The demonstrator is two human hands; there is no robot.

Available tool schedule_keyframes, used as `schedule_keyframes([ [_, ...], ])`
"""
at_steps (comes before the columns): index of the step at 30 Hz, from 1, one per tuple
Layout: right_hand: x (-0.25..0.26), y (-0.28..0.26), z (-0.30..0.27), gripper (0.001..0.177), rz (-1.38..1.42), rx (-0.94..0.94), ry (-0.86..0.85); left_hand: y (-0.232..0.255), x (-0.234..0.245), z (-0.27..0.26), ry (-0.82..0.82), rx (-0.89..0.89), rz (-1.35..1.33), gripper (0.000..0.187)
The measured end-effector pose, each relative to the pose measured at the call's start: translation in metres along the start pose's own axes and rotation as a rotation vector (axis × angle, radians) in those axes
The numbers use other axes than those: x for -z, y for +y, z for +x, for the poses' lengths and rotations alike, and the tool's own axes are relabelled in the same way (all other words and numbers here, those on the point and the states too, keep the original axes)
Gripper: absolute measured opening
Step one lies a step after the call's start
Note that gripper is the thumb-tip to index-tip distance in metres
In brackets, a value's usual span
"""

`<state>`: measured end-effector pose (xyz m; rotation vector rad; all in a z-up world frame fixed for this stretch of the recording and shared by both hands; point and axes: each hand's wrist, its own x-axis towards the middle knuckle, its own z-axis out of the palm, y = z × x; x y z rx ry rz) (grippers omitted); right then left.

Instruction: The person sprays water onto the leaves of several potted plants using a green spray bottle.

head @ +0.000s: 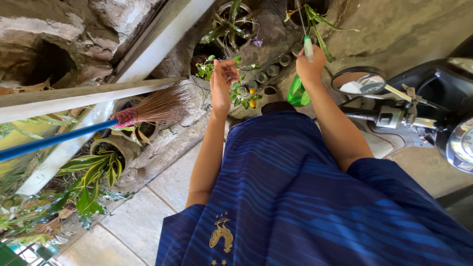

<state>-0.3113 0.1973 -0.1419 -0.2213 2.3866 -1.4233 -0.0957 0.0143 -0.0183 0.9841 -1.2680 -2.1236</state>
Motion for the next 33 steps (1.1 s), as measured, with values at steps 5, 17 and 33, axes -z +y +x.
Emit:
schedule_keyframes([
  [5, -0.002, -0.003, -0.004, 0.011, 0.169, 0.118, 0.087, -0.001, -0.001, 0.003, -0.005, -0.013, 0.012, 0.058],
  [17, -0.002, 0.006, 0.000, 0.011, 0.278, 0.150, 0.093, 0.001, -0.007, 0.003, 0.000, -0.022, 0.065, 0.059],
  [33, 0.007, 0.012, 0.002, 0.011, 0.042, 0.236, 0.158, 0.002, -0.010, 0.001, -0.013, -0.007, 0.030, 0.060],
])
